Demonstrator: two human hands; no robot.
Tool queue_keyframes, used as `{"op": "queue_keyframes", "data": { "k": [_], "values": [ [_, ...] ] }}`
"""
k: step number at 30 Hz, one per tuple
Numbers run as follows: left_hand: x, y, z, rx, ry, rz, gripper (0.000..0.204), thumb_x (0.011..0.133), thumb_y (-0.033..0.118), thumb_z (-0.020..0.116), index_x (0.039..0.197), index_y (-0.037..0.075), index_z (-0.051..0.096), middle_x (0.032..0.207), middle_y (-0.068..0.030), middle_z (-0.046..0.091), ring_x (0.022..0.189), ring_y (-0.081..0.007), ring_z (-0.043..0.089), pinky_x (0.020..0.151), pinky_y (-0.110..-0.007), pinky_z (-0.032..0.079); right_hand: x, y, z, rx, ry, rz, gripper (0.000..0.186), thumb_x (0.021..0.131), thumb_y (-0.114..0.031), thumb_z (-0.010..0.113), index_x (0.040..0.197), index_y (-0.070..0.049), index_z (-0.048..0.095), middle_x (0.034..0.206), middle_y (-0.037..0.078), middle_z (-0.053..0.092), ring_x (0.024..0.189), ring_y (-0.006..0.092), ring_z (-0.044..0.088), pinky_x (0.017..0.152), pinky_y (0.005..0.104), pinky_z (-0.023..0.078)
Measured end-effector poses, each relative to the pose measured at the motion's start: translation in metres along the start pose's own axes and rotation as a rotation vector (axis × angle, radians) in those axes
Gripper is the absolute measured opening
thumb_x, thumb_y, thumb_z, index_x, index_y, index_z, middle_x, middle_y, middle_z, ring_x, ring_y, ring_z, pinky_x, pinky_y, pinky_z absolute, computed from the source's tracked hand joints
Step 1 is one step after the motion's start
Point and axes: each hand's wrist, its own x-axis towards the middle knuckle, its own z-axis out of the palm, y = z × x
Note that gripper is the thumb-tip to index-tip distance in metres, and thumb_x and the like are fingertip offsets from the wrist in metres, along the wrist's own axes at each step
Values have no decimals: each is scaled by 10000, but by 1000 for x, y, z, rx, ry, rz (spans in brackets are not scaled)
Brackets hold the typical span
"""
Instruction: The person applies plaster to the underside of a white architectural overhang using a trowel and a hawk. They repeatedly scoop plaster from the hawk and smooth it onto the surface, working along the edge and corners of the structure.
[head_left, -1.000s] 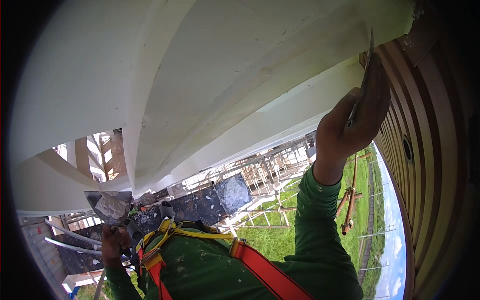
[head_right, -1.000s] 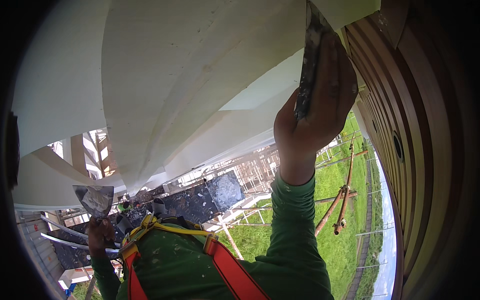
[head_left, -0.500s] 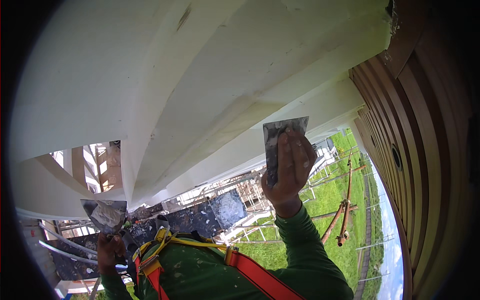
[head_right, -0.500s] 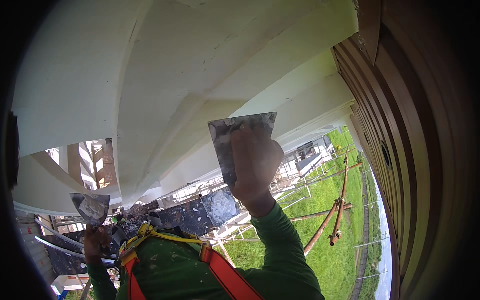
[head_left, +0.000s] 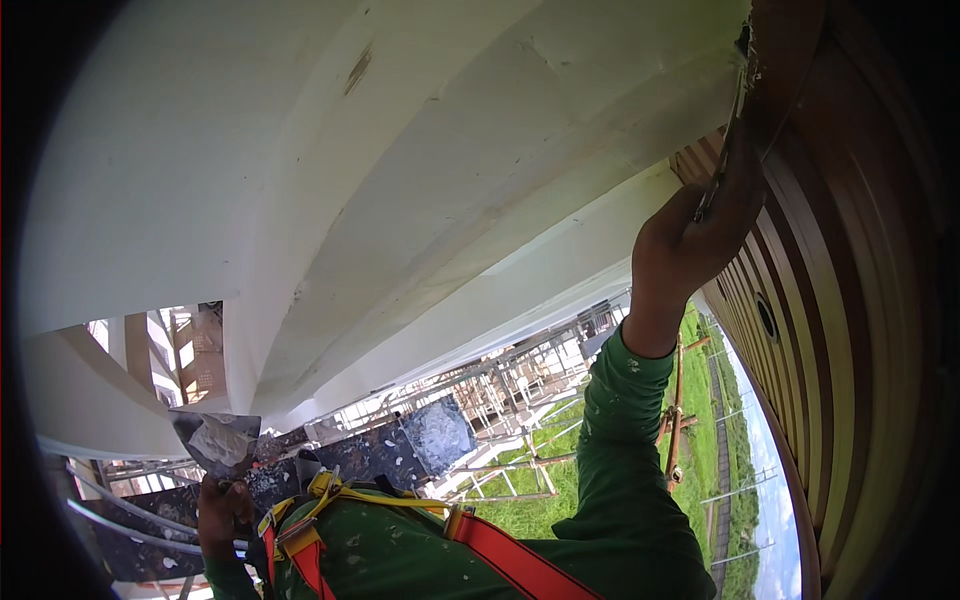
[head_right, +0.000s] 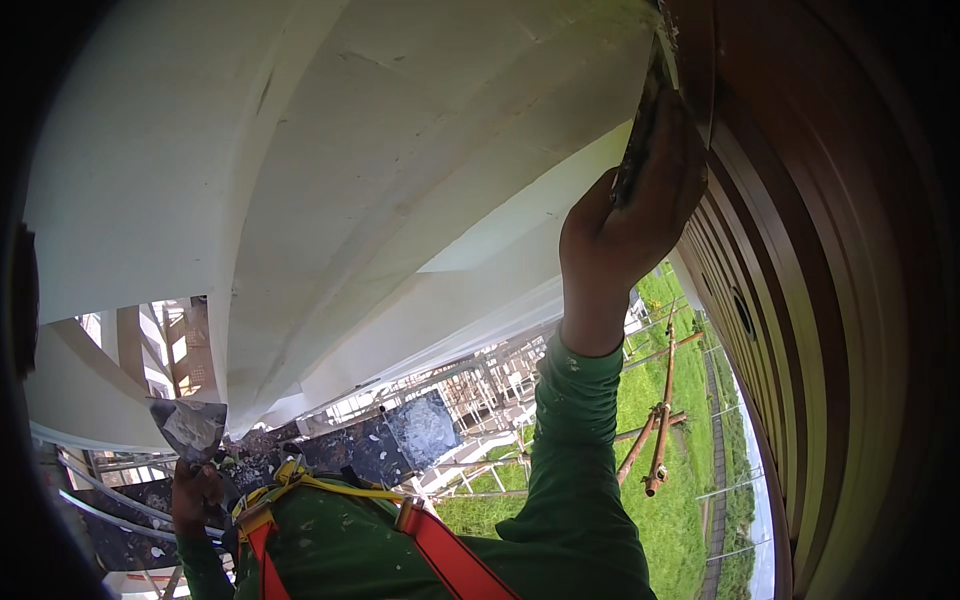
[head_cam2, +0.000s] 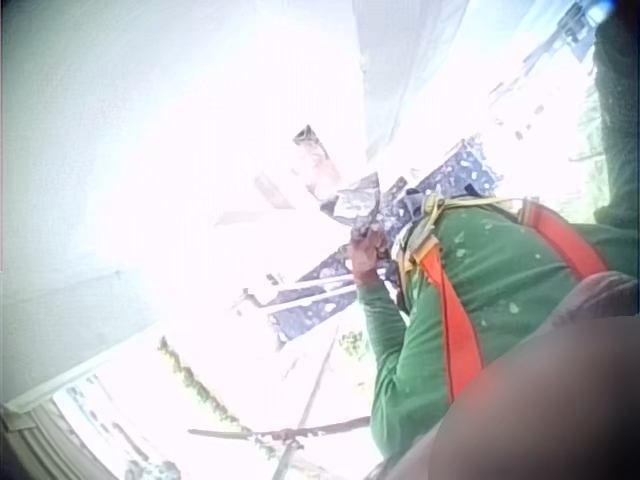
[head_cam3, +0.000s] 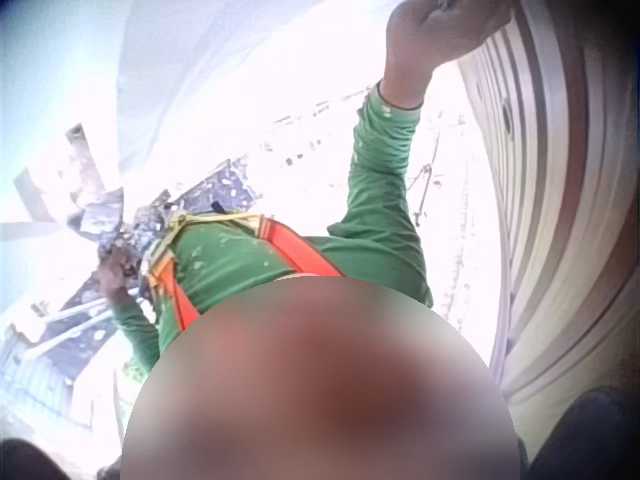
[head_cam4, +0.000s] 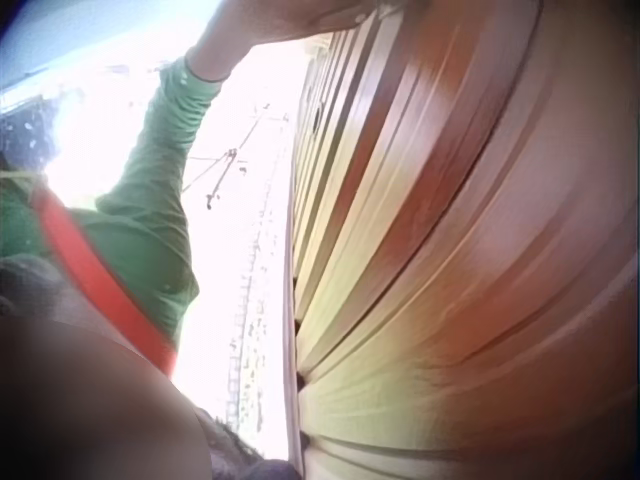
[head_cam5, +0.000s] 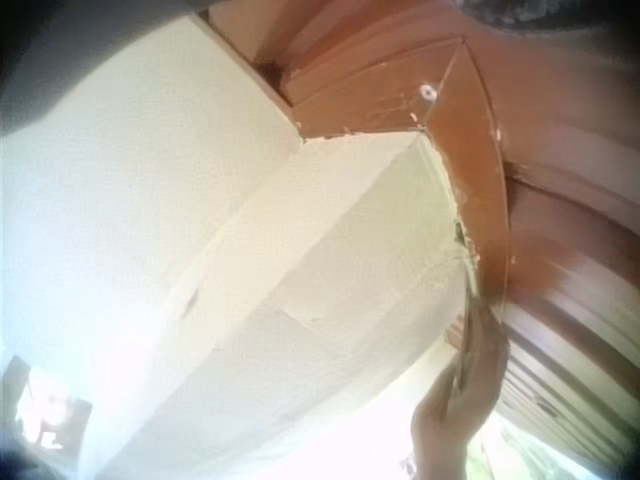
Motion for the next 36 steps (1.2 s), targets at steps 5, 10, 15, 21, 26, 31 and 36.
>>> {"op": "queue_keyframes", "data": {
  "k": [5,10,15,21,26,31,36],
  "values": [
    [-1,15,13,-25,-28,18,238,920,136,618,1113,42,517,597,4,437,446,-111,441,406,-264,374,2,5,4,12,0,-22,588,782,67,423,1357,6,533,1303,206,574,1213,378,545,1026,468,429],
    [-2,9,16,-49,7,11,245,920,133,614,1126,48,512,598,10,420,454,-101,421,410,-256,362,-15,2,-4,31,-72,-14,625,758,24,506,1383,31,515,1361,195,557,1252,390,510,1088,489,383],
    [-3,14,19,-45,36,21,230,920,124,617,1107,45,509,593,6,426,451,-104,435,412,-260,370,-73,-33,4,60,-133,37,574,788,-23,542,1358,37,548,1391,186,526,1257,385,500,1063,469,419],
    [-4,17,17,-37,5,19,251,919,115,623,1130,38,511,589,12,430,449,-102,443,409,-259,365,-171,-102,-7,155,-380,53,570,797,-103,509,1348,33,559,1371,175,506,1286,410,474,1079,599,376],
    [-4,20,17,-32,-7,19,294,921,116,627,1182,24,528,591,19,423,449,-101,440,411,-257,363,-276,-155,11,281,-333,13,476,785,-104,578,1244,10,629,1422,125,426,1323,423,420,1067,684,352],
    [-2,17,9,-3,-13,-35,367,921,131,612,1247,26,480,599,12,421,449,-98,423,410,-256,367,-325,-204,2,348,-440,38,411,818,-104,615,1221,-46,668,1430,71,463,1315,336,451,1067,626,359],
    [0,18,15,12,28,-30,281,907,85,599,1167,24,513,586,1,447,451,-117,453,424,-270,388,-254,-191,-59,477,-619,177,387,841,-107,592,1212,-44,681,1302,76,602,1194,276,574,1034,516,387]
  ]
}}
